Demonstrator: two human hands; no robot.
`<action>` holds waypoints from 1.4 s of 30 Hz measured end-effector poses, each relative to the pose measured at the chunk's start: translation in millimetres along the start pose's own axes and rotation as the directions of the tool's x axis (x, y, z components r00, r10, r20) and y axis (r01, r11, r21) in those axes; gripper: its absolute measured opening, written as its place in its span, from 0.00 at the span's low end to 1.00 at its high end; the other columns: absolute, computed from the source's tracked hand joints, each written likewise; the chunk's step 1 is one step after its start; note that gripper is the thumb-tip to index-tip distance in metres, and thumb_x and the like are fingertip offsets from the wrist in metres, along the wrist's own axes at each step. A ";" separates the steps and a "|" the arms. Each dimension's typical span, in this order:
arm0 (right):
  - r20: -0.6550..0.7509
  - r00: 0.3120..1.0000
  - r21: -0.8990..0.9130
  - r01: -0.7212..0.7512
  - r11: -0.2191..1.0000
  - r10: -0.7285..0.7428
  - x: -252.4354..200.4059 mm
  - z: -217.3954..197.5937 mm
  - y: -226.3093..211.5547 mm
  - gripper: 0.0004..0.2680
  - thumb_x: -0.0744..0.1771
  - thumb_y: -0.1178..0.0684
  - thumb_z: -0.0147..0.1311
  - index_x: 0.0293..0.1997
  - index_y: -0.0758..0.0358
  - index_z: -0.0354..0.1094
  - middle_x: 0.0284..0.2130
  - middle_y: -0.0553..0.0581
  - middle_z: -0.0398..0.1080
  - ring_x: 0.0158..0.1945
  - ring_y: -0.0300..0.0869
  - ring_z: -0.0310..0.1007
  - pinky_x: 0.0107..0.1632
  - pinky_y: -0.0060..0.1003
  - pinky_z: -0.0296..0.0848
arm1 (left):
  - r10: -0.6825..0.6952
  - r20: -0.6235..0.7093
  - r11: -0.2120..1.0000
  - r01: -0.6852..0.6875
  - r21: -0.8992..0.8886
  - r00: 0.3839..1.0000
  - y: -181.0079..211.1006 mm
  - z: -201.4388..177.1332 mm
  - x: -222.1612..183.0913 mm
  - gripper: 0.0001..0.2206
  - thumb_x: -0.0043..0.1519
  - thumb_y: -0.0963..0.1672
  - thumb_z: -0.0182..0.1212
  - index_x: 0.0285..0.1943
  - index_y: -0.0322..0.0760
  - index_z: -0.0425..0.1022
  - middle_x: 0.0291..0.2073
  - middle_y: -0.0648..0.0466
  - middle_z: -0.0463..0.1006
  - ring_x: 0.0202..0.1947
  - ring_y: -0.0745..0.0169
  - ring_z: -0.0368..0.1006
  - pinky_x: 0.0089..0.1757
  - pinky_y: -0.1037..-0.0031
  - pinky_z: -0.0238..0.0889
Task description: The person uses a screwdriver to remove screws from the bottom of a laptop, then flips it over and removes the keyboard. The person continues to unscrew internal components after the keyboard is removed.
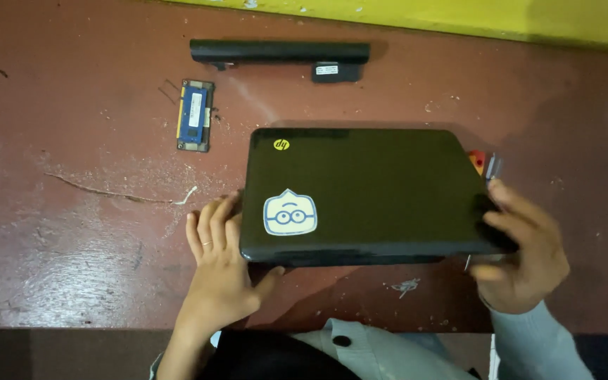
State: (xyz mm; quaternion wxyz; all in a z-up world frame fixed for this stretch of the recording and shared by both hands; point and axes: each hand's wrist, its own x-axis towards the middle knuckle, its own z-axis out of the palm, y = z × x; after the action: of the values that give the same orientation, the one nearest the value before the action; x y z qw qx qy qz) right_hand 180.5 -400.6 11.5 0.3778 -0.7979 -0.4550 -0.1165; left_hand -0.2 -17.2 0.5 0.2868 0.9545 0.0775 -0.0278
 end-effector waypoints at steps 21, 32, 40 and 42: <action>0.027 0.658 0.647 -0.586 0.488 0.753 1.0 23.9 -46.0 0.19 0.66 0.65 0.43 0.66 0.63 0.57 0.68 0.71 0.59 0.69 0.59 0.63 0.69 0.53 0.71 | -0.031 -0.096 0.999 0.034 0.036 0.995 -5.4 12.5 28.5 0.61 0.37 0.59 0.72 0.78 0.33 0.43 0.79 0.40 0.36 0.78 0.34 0.32 0.65 0.37 0.25; 0.626 0.730 0.780 -0.596 -0.193 0.275 -0.2 13.2 -3.0 0.21 0.68 0.55 0.65 0.66 0.70 0.58 0.49 0.70 0.75 0.36 0.60 0.82 0.34 0.51 0.88 | 0.063 -0.325 0.807 -0.239 -0.540 0.944 -23.0 -13.4 57.3 0.28 0.58 0.43 0.65 0.69 0.30 0.63 0.68 0.39 0.65 0.70 0.45 0.56 0.64 0.59 0.57; 0.363 0.808 0.748 -0.549 0.372 0.463 -48.6 56.0 12.5 0.13 0.62 0.69 0.58 0.51 0.74 0.76 0.54 0.66 0.77 0.58 0.51 0.74 0.58 0.57 0.74 | 0.093 -0.313 0.490 -0.317 -0.812 0.945 -17.7 -54.2 81.9 0.17 0.60 0.32 0.60 0.57 0.30 0.65 0.35 0.40 0.79 0.40 0.51 0.75 0.48 0.54 0.74; 0.355 0.755 0.567 -0.643 0.515 0.552 -30.8 49.1 3.8 0.06 0.63 0.64 0.61 0.41 0.73 0.79 0.42 0.67 0.80 0.48 0.50 0.78 0.49 0.51 0.77 | 0.152 -0.358 0.467 -0.386 -0.796 0.921 -18.5 -48.6 86.5 0.15 0.59 0.33 0.62 0.53 0.28 0.65 0.42 0.34 0.79 0.48 0.40 0.75 0.55 0.45 0.65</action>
State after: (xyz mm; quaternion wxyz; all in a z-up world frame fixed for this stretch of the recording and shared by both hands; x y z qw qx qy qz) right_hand 158.6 -386.7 -40.5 0.6195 -0.7236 -0.1859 0.2408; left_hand 82.5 36.3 22.5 0.7074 0.6840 -0.0380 0.1738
